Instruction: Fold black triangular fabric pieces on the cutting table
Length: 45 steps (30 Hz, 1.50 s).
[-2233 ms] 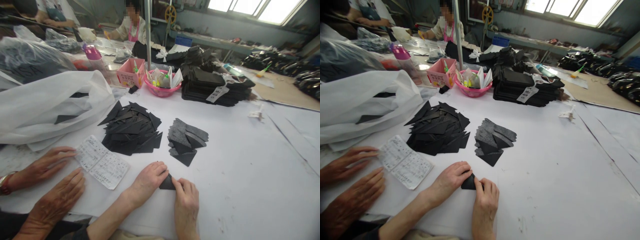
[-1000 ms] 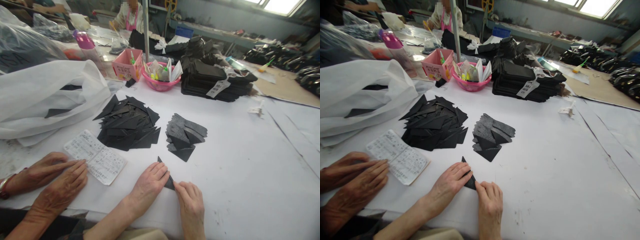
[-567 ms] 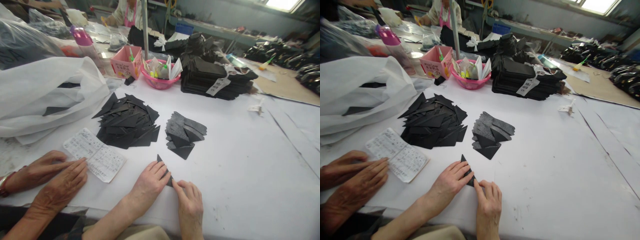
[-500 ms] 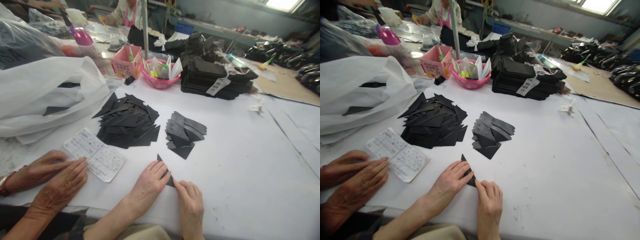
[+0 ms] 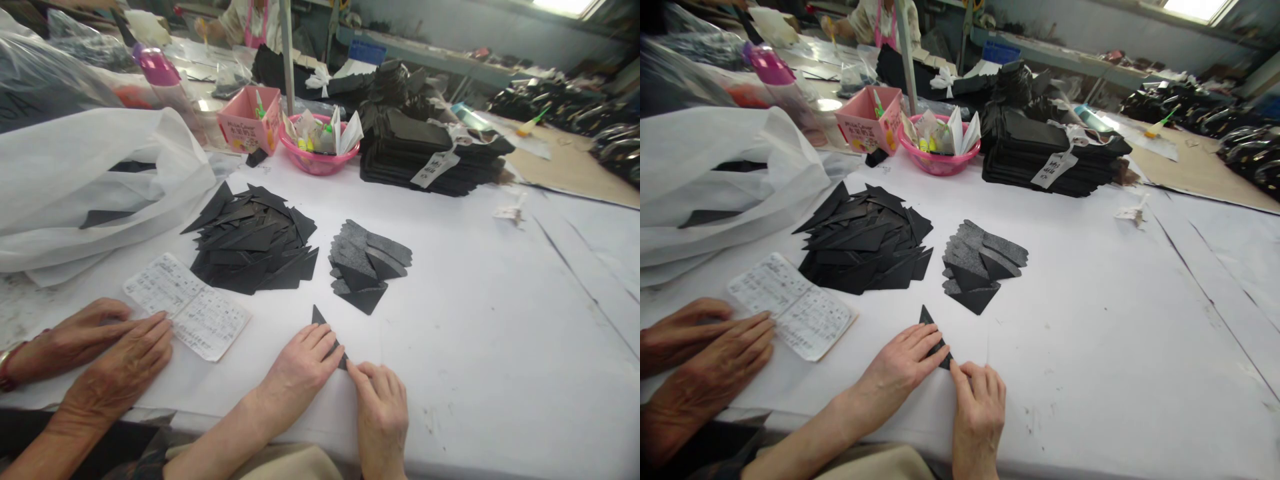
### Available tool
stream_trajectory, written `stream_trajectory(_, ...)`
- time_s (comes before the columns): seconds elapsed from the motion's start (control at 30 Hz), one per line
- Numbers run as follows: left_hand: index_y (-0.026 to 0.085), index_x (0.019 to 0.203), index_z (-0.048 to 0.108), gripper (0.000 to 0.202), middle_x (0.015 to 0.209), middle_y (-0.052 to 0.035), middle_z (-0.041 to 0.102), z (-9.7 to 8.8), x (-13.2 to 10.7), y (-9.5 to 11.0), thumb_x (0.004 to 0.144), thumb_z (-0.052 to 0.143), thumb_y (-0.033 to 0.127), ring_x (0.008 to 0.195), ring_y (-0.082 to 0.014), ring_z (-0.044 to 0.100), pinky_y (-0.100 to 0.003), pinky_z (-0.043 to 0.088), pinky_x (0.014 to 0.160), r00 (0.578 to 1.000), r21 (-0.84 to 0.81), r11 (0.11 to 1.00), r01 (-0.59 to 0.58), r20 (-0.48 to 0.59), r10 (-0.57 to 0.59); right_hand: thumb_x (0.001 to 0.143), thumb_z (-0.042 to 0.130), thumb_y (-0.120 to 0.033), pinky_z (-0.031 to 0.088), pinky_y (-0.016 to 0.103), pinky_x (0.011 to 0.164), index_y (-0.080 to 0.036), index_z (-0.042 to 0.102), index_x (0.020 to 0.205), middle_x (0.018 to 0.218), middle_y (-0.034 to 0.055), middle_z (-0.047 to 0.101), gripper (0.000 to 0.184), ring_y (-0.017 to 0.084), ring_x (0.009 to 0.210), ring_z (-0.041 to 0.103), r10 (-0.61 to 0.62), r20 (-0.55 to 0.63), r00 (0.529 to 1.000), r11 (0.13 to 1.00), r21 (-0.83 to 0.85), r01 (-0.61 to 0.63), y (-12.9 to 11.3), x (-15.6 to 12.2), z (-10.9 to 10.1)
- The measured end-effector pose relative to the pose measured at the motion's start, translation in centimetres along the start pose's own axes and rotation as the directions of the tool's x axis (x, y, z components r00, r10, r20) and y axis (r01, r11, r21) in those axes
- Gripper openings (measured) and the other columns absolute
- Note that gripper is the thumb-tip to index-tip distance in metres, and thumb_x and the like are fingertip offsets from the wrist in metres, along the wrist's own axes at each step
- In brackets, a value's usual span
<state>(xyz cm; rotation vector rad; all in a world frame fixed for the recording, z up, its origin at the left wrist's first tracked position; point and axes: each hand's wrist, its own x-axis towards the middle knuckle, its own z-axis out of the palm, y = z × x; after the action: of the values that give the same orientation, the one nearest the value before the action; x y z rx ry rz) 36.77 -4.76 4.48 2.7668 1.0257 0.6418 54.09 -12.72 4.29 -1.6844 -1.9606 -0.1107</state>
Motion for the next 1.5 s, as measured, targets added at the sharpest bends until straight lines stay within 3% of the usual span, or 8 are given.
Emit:
stream_trajectory(0.3,0.011,0.11,0.062,0.022,0.107,-0.0072,0.064,-0.4,0.6,0.5,0.097,0.044,0.011,0.108,-0.0196,0.059,-0.034,0.054,0.094,0.999,-0.003,0.999,-0.045,-0.019,0.045,0.097,0.051,-0.023,0.039,0.032,0.087,-0.018,0.062,0.109,0.096,0.0026,0.063,0.017,0.015,0.089,0.053,0.085,-0.039,0.996,0.996,0.003,-0.085,-0.2,-0.1,0.3)
stream_trajectory(0.57,0.017,0.109,0.063,0.019,0.107,-0.0051,0.063,-0.9,0.6,0.5,0.097,0.048,0.02,0.109,-0.0205,0.058,-0.036,0.053,0.092,0.999,-0.052,0.998,-0.027,-0.044,0.025,0.097,0.051,-0.02,0.038,0.032,0.083,-0.02,0.064,0.103,0.093,0.0022,0.06,0.015,0.015,0.087,0.051,0.052,-0.015,0.999,0.999,-0.003,-0.052,-0.1,-0.4,0.1)
stream_trajectory(0.97,0.017,0.107,0.064,0.017,0.113,-0.0089,0.061,0.0,0.2,0.9,0.095,0.053,0.02,0.113,-0.0247,0.056,-0.04,0.051,0.092,0.998,-0.014,0.999,-0.029,-0.054,0.028,0.096,0.051,-0.019,0.039,0.033,0.084,-0.02,0.065,0.104,0.094,0.0032,0.06,0.016,0.015,0.087,0.051,0.056,0.002,0.998,0.998,-0.028,-0.056,-0.4,-0.3,-0.1)
stream_trajectory(1.1,0.014,0.107,0.062,0.017,0.115,-0.0095,0.06,-0.2,0.5,1.1,0.096,0.05,0.015,0.114,-0.0217,0.056,-0.037,0.05,0.095,0.999,-0.019,0.999,-0.048,-0.022,0.048,0.097,0.049,-0.02,0.038,0.032,0.086,-0.02,0.064,0.104,0.095,0.0026,0.06,0.017,0.015,0.088,0.051,0.076,0.004,0.997,0.997,-0.022,-0.076,-0.5,-0.3,-0.1)
stream_trajectory(1.23,0.011,0.109,0.061,0.019,0.105,-0.0066,0.062,-0.5,0.7,1.2,0.096,0.046,0.012,0.106,-0.0191,0.058,-0.033,0.053,0.091,0.997,-0.057,0.996,-0.068,0.019,0.069,0.096,0.053,-0.023,0.039,0.031,0.085,-0.02,0.064,0.102,0.095,0.0023,0.061,0.013,0.015,0.089,0.052,0.125,-0.017,0.992,0.992,-0.006,-0.125,-0.5,-0.5,0.0)
stream_trajectory(1.5,0.016,0.108,0.063,0.016,0.101,-0.0048,0.063,-0.6,0.6,1.1,0.097,0.051,0.019,0.106,-0.0182,0.058,-0.033,0.052,0.089,0.998,-0.088,0.994,-0.057,-0.023,0.055,0.096,0.054,-0.024,0.038,0.031,0.081,-0.022,0.065,0.101,0.092,0.0017,0.06,0.012,0.015,0.085,0.051,0.122,-0.001,0.992,0.992,-0.004,-0.122,-0.3,-0.5,-0.1)
